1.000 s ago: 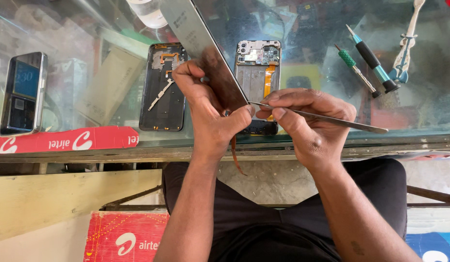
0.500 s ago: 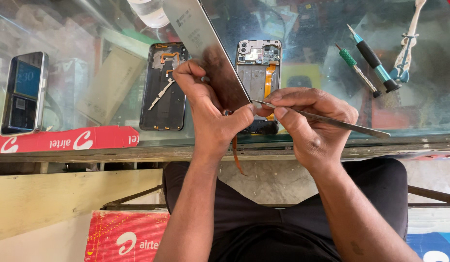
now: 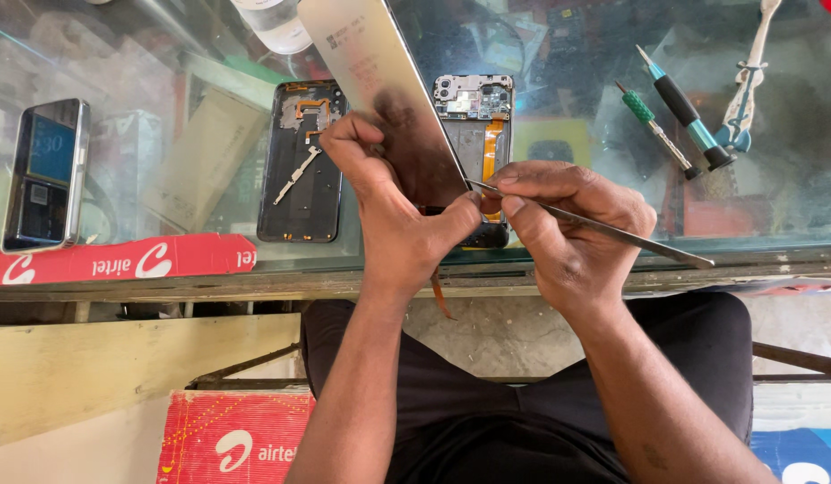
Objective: The person disassembles a smartphone by prying open the back cover, removing screws, and detaching the battery. They then handle the display assembly and use tweezers to manipulate small components inside the phone.
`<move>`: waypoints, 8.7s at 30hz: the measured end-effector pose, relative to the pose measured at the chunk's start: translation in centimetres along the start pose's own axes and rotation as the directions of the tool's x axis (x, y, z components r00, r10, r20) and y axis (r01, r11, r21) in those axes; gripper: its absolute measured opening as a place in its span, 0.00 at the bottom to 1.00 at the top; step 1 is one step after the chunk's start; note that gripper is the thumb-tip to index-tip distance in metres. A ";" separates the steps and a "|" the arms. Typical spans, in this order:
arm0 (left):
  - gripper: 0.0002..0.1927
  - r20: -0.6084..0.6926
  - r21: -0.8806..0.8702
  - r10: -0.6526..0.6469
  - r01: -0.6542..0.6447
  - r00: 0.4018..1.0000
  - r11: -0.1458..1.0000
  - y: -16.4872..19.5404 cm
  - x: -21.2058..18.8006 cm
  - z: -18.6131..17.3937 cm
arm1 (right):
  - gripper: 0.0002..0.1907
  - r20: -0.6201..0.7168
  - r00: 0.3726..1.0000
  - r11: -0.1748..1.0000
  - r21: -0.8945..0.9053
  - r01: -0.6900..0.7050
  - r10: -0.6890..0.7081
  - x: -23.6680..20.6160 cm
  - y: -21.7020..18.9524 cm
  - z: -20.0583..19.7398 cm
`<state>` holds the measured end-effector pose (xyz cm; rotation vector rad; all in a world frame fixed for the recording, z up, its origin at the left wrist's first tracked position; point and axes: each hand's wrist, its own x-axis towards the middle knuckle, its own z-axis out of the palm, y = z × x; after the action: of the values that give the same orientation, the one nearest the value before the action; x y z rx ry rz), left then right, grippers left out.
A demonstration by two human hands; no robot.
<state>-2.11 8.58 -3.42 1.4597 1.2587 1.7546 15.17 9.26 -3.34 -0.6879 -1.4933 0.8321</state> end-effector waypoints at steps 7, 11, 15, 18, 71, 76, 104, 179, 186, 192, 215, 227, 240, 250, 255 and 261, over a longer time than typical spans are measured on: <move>0.39 0.009 0.037 0.027 -0.028 1.000 0.999 -0.1 0.0 0.0 | 0.04 -0.031 0.993 0.978 0.181 -0.106 0.113 0.8 -0.4 0.5; 0.39 0.009 0.044 0.030 -0.030 1.000 0.999 0.0 0.2 0.1 | 0.05 -0.027 0.993 0.978 0.177 -0.109 0.115 1.5 -1.0 0.5; 0.40 0.003 0.071 0.014 -0.014 1.000 0.997 0.2 0.3 0.2 | 0.04 -0.023 0.993 0.986 0.124 -0.114 0.118 2.2 -1.6 0.5; 0.39 0.000 0.072 0.005 -0.005 1.000 0.997 0.3 0.3 0.2 | 0.03 -0.019 0.992 0.987 0.110 -0.120 0.123 2.7 -1.8 0.6; 0.42 0.007 0.112 0.041 -0.042 0.999 0.993 -0.1 0.3 0.4 | 0.05 0.041 0.999 0.997 -0.076 -0.026 0.029 4.8 -3.2 0.9; 0.42 0.006 0.141 0.043 -0.044 0.999 0.989 -0.2 0.3 0.3 | 0.04 0.068 0.998 0.994 -0.113 -0.004 0.011 5.2 -3.0 0.7; 0.39 0.111 -0.358 -0.217 0.243 0.970 0.901 1.9 0.8 0.0 | 0.04 0.070 0.996 0.999 0.001 -0.052 0.052 4.7 -3.6 1.1; 0.39 0.360 -0.864 -0.134 0.384 0.923 0.326 1.5 0.5 -2.5 | 0.06 -0.052 0.981 0.949 0.267 -0.167 0.188 2.2 0.7 -0.2; 0.33 0.255 -0.752 -0.173 0.308 0.951 0.583 1.3 0.7 -1.4 | 0.04 -0.141 0.989 0.989 0.148 -0.014 0.035 1.5 -0.5 0.2; 0.36 0.204 -0.686 -0.167 0.263 0.965 0.679 0.4 0.5 -0.9 | 0.04 -0.144 0.989 0.992 0.125 0.003 0.016 0.9 -4.7 1.2; 0.40 0.136 -0.497 -0.190 0.233 0.972 0.836 1.0 0.6 -0.3 | 0.03 -0.095 0.991 0.985 -0.156 0.080 -0.096 2.6 -4.8 3.1; 0.41 0.145 -0.520 -0.157 0.210 0.977 0.828 0.8 0.5 -0.2 | 0.02 -0.107 0.988 0.967 -0.239 0.087 -0.115 2.7 -5.1 3.3; 0.39 0.166 -0.528 -0.166 0.230 0.972 0.817 1.0 0.6 -0.2 | 0.04 -0.123 0.969 0.938 -0.301 0.171 -0.216 3.2 -5.5 3.9; 0.40 0.176 -0.445 -0.133 0.200 0.975 0.873 1.0 0.4 -0.1 | 0.03 -0.103 0.986 0.969 -0.223 0.106 -0.132 3.4 -4.7 3.5; 0.41 0.179 -0.453 -0.109 0.180 0.978 0.873 0.7 0.3 -0.2 | 0.02 -0.085 0.996 0.998 0.056 -0.034 0.039 3.6 -4.3 3.1; 0.41 0.179 -0.439 -0.115 0.184 0.977 0.879 0.6 0.2 -0.2 | 0.02 -0.077 0.989 0.979 0.166 -0.116 0.130 3.7 -4.3 3.0</move>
<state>-2.26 8.39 -2.77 1.1590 0.7884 1.6590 12.08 9.57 2.31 -0.6914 -1.2990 0.9935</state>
